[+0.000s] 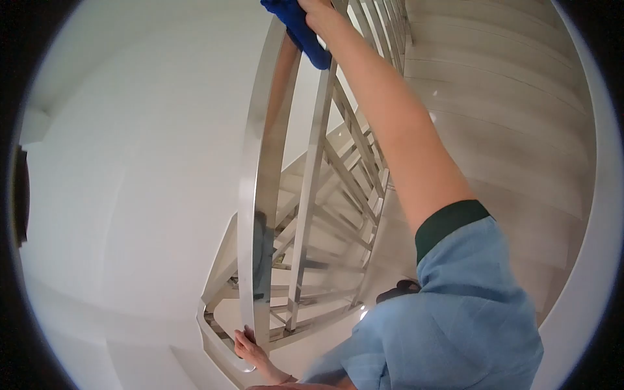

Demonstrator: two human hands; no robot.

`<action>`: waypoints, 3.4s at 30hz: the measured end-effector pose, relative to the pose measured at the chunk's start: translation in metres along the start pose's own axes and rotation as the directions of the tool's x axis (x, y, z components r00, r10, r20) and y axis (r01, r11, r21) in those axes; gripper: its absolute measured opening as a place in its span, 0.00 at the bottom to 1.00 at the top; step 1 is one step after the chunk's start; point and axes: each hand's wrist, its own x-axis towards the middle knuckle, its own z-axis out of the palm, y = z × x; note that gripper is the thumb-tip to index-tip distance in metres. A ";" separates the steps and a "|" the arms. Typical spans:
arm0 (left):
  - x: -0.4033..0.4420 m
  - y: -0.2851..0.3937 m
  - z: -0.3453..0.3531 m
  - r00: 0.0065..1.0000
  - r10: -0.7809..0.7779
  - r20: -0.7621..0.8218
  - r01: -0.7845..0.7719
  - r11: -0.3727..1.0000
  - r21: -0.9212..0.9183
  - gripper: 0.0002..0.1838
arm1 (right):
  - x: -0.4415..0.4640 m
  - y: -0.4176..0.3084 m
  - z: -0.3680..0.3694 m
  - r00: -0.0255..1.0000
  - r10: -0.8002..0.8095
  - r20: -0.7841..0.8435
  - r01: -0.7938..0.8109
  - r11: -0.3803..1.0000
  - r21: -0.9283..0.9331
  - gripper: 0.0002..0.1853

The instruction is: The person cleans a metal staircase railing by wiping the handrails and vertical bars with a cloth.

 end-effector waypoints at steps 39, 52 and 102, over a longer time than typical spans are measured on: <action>0.003 -0.037 -0.017 0.964 0.250 -0.092 -0.181 0.868 0.462 0.20 | -0.066 0.145 -0.064 0.879 -0.404 -0.255 0.182 0.777 -0.603 0.35; -0.006 -0.016 -0.003 0.989 0.123 -0.080 -0.101 0.967 0.234 0.21 | -0.132 0.167 -0.048 0.821 -0.484 0.302 0.126 -0.362 -0.924 0.26; -0.008 -0.031 -0.011 0.988 0.136 -0.078 -0.088 0.891 0.446 0.20 | -0.159 0.215 -0.091 0.470 0.196 0.861 0.818 -0.464 -0.341 0.24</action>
